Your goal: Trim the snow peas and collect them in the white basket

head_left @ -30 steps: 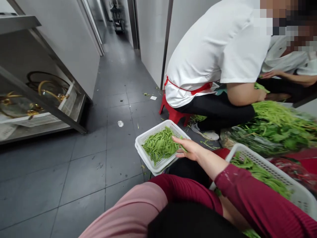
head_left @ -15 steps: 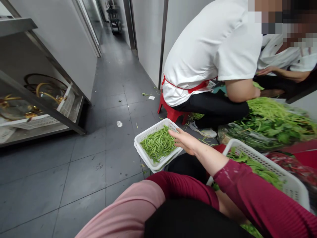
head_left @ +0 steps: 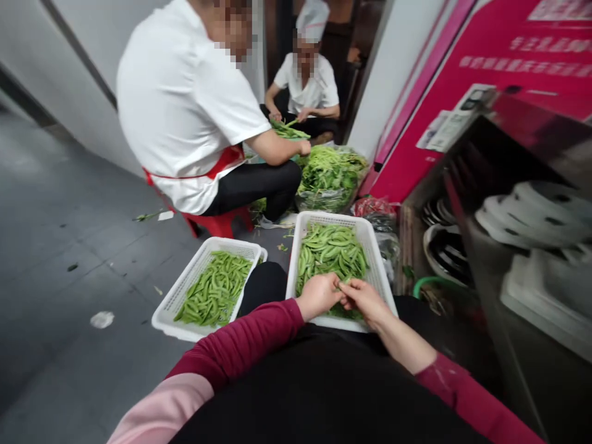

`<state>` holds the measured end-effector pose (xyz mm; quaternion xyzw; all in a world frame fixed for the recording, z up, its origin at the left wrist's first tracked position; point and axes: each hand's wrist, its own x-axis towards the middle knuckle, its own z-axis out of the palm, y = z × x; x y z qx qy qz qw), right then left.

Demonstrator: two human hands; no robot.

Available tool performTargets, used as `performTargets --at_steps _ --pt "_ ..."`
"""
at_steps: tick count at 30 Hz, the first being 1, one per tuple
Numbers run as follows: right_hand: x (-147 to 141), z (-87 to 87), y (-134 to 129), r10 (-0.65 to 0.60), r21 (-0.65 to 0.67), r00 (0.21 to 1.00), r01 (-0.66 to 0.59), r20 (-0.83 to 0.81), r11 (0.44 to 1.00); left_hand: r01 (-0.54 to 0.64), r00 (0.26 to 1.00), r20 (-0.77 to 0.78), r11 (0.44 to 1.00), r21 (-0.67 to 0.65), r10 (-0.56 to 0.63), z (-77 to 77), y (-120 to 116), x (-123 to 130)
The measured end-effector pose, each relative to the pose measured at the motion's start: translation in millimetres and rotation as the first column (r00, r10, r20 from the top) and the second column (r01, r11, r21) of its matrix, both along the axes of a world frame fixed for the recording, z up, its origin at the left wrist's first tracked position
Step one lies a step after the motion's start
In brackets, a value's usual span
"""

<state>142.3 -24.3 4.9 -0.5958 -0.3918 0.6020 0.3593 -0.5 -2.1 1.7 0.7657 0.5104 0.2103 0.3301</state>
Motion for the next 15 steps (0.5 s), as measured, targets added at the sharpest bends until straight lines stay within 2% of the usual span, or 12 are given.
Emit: performTargets --at_steps 3,6,9,12,13,15 --pt "7.9 -6.7 -6.8 -0.167 0.108 0.985 0.171 -0.045 0.979 0.112 0.99 -0.098 0.987 0.112 -0.101 6.4 -7.0 11.7" --pt "19.4 -4.7 -2.1 -0.151 0.115 0.987 0.157 -0.057 0.981 0.195 0.976 -0.128 0.972 0.134 -0.178 9.0 -10.8 10.8" --pt "28.5 -5.8 -1.1 -0.102 0.076 0.994 0.106 -0.051 0.991 0.309 0.934 -0.248 0.932 0.19 -0.258 12.3 -15.6 9.2" --pt "33.1 -8.2 -10.2 -0.083 0.053 0.996 0.08 0.038 0.995 0.474 0.84 -0.416 0.843 0.254 -0.348 14.1 -26.9 15.4" --pt "34.4 -8.2 -13.6 -0.068 0.044 0.995 0.065 0.072 0.997 0.537 0.805 -0.455 0.795 0.283 -0.381 13.0 -30.8 18.4" --pt "37.4 -7.0 -17.0 -0.041 0.012 0.985 0.039 0.169 0.999 0.602 0.781 -0.455 0.709 0.368 -0.427 7.1 -35.5 24.2"
